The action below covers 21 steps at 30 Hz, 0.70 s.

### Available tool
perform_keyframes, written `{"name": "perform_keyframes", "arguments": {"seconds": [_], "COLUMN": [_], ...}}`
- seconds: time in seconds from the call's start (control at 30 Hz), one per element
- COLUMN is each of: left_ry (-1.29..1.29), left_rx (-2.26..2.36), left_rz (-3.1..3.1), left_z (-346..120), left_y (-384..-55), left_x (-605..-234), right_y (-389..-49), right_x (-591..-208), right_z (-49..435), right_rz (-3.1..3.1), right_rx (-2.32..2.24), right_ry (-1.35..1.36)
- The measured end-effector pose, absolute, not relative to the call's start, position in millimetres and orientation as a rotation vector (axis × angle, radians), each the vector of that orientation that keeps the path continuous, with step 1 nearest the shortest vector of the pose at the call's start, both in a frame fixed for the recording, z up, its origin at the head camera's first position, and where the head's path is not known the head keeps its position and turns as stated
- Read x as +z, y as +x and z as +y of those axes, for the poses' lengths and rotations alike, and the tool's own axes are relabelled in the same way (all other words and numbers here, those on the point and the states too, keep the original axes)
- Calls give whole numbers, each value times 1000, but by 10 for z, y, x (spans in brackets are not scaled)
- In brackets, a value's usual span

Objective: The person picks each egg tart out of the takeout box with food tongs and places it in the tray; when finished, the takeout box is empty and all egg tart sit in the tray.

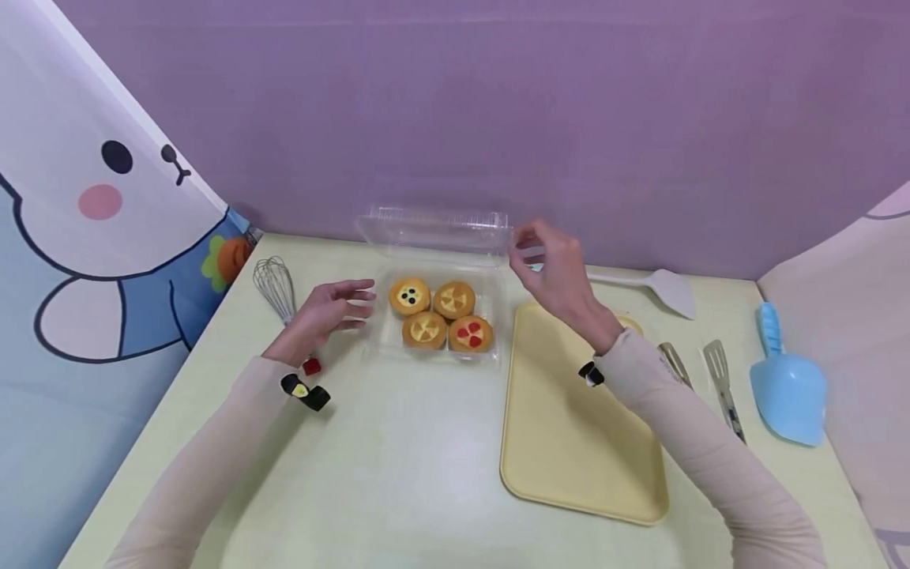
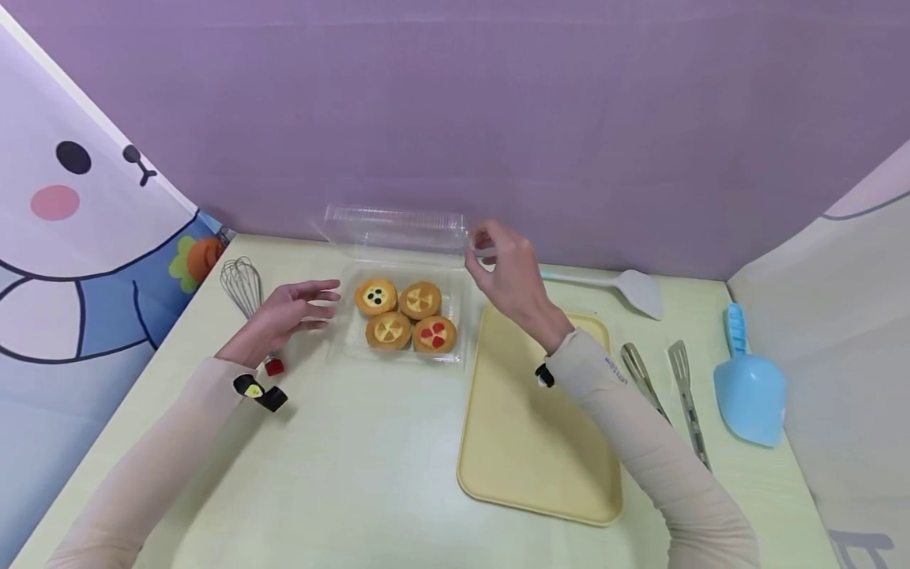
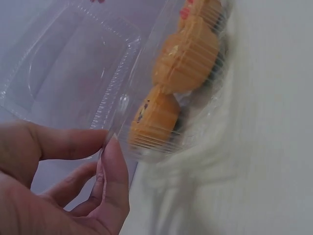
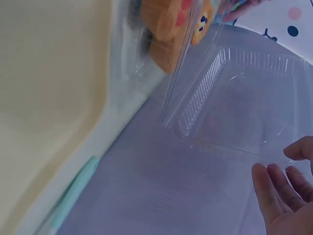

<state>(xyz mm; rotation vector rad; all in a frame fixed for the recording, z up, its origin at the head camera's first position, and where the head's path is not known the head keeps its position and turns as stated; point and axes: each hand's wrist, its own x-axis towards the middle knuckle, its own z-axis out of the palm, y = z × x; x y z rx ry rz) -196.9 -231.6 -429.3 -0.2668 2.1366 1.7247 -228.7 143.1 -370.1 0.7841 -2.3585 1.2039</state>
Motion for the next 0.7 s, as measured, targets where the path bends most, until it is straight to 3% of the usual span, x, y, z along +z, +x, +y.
{"name": "perform_keyframes", "arguments": {"seconds": [0.7], "left_ry": [-197], "left_rx": [1589], "left_rz": [2148], "left_z": [-2374], "left_y": [-1271], "left_x": [-4217], "right_y": [-2373], "right_x": [-4032], "right_z": [1417], "right_rz": [-2473], "right_rx": [1391], "right_ry": [587]}}
